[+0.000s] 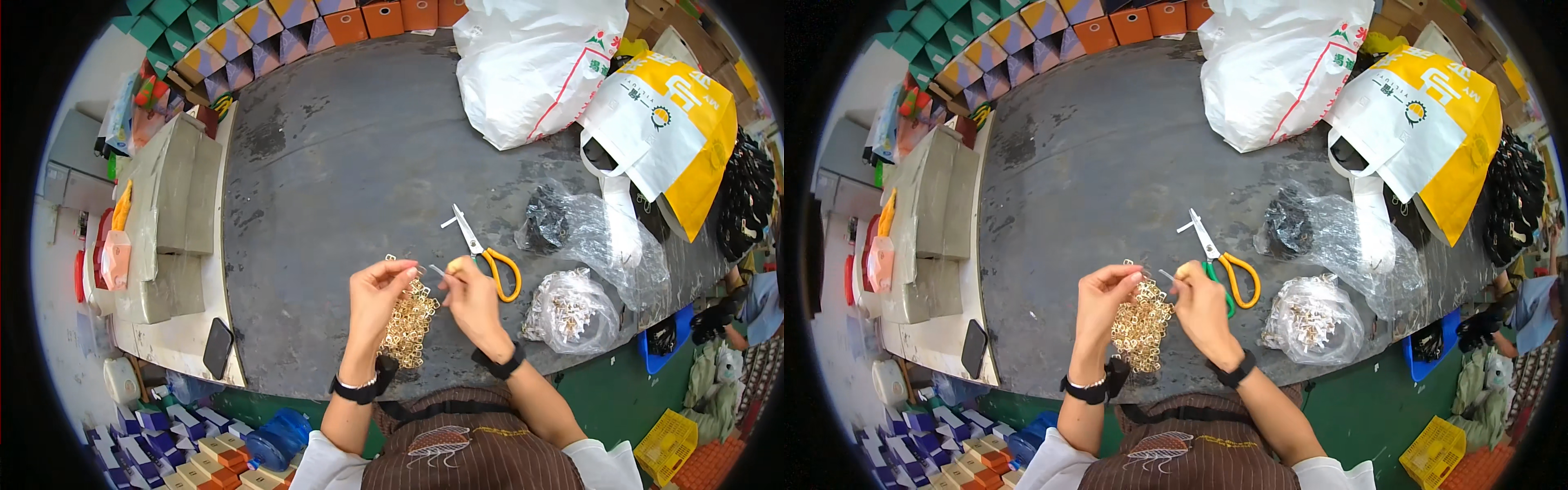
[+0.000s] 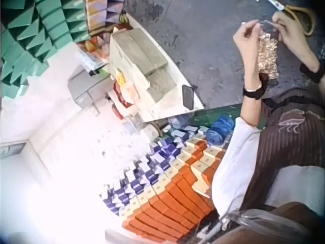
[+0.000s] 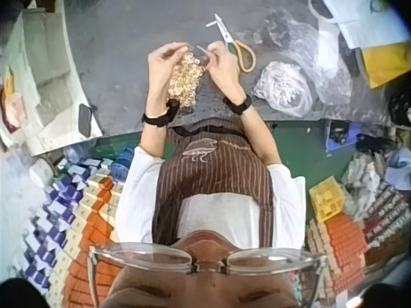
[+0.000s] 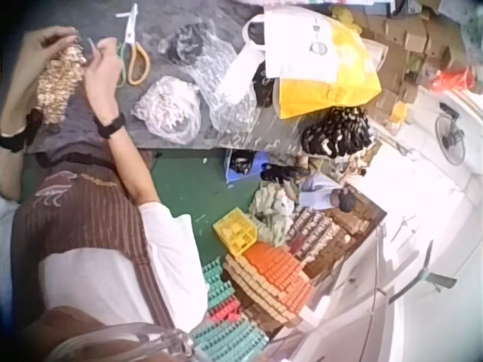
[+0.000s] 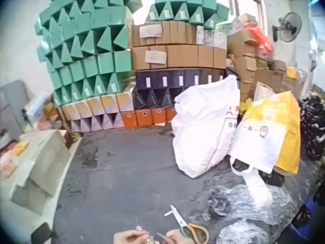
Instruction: Assembling metal eyelets and fabric loops for shoe manufacturing.
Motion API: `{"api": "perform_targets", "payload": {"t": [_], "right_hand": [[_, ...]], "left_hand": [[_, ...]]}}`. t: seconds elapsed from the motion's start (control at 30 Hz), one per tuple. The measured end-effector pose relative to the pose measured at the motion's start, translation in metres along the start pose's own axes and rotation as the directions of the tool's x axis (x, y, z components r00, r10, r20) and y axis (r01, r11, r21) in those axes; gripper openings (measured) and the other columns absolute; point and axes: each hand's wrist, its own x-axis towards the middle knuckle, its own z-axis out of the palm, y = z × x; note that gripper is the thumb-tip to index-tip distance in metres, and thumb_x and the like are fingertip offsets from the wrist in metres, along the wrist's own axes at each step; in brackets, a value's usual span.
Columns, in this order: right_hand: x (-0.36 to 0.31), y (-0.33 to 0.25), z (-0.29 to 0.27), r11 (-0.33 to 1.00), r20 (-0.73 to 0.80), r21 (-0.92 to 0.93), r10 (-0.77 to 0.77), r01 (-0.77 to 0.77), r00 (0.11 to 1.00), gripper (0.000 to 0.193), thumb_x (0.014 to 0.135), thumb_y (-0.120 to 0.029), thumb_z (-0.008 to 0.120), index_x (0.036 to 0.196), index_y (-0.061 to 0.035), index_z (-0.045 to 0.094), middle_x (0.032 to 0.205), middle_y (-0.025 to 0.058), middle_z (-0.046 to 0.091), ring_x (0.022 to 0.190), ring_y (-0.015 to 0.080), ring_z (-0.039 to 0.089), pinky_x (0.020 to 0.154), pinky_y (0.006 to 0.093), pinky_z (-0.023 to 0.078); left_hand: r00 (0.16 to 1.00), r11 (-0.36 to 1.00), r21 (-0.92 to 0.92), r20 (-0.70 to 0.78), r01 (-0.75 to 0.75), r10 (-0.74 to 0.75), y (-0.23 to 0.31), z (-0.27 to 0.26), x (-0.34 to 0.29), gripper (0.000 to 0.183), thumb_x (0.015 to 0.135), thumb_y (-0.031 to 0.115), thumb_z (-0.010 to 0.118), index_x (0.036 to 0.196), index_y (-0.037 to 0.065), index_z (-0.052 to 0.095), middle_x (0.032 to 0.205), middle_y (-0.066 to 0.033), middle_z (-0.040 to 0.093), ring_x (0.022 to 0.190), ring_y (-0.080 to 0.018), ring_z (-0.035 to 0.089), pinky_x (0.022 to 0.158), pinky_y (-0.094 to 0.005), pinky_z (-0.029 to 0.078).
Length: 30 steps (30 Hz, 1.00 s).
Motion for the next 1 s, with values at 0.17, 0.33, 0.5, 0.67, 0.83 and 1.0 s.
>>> {"api": "perform_targets", "payload": {"t": [0.17,0.33,0.5,0.67,0.83,1.0], "right_hand": [[-0.019,-0.045,-0.04,0.954,0.084,0.244,0.159,-0.176,0.984,0.015,0.089,0.001,0.052,0.103,0.0021,0.057,0.077,0.0084,0.065,0.059,0.0083,0.06,0.051,0.0208,0.046],[-0.036,-0.048,-0.059,0.923,0.105,0.328,0.177,-0.202,0.979,0.015,0.091,-0.001,0.052,0.105,0.004,0.056,0.08,0.0099,0.065,0.061,0.0091,0.058,0.052,0.0203,0.047],[-0.05,-0.07,-0.068,0.92,0.123,0.34,0.161,-0.194,0.979,0.014,0.091,-0.002,0.053,0.103,0.0037,0.057,0.08,0.0096,0.065,0.061,0.0088,0.058,0.052,0.02,0.046],[-0.058,-0.087,-0.073,0.912,0.142,0.368,0.138,-0.182,0.98,0.016,0.09,-0.006,0.056,0.103,0.0023,0.06,0.08,0.0066,0.065,0.064,0.0078,0.06,0.054,0.0198,0.047],[-0.062,-0.093,-0.076,0.916,0.141,0.364,0.126,-0.17,0.982,0.015,0.09,-0.006,0.056,0.102,0.0021,0.061,0.079,0.0059,0.066,0.064,0.0077,0.06,0.055,0.0201,0.047],[-0.065,-0.099,-0.075,0.924,0.142,0.355,0.098,-0.143,0.985,0.014,0.089,-0.004,0.056,0.1,0.0023,0.063,0.078,0.0057,0.066,0.064,0.0082,0.061,0.055,0.02,0.047]], "left_hand": [[0.992,0.981,-0.147,0.054,0.123,-0.116,0.006,-0.001,-0.019,0.018,0.084,0.008,0.066,0.1,-0.001,0.065,0.082,-0.0057,0.067,0.064,-0.0082,0.059,0.058,-0.0196,0.049],[0.969,0.905,-0.351,0.153,0.239,-0.196,0.005,0.005,-0.029,0.021,0.087,0.007,0.063,0.105,-0.004,0.061,0.095,-0.0131,0.066,0.081,-0.0177,0.067,0.075,-0.0283,0.057],[0.961,0.904,-0.355,0.218,0.239,-0.168,0.029,0.015,-0.058,0.024,0.087,0.001,0.06,0.109,-0.008,0.058,0.1,-0.0175,0.064,0.091,-0.0242,0.066,0.08,-0.0318,0.057],[0.967,0.932,-0.315,0.232,0.18,-0.108,0.052,0.022,-0.083,0.025,0.086,-0.001,0.061,0.11,-0.009,0.057,0.101,-0.0177,0.064,0.091,-0.0261,0.066,0.08,-0.0334,0.057],[0.975,0.944,-0.316,0.223,0.098,-0.027,0.062,0.027,-0.097,0.024,0.085,-0.004,0.061,0.107,-0.01,0.058,0.099,-0.0181,0.064,0.089,-0.0272,0.067,0.079,-0.0329,0.058],[0.982,0.971,-0.24,0.188,0.012,0.035,0.069,0.032,-0.106,0.022,0.084,-0.007,0.061,0.105,-0.012,0.059,0.103,-0.0164,0.061,0.092,-0.027,0.066,0.082,-0.0319,0.057]]}}
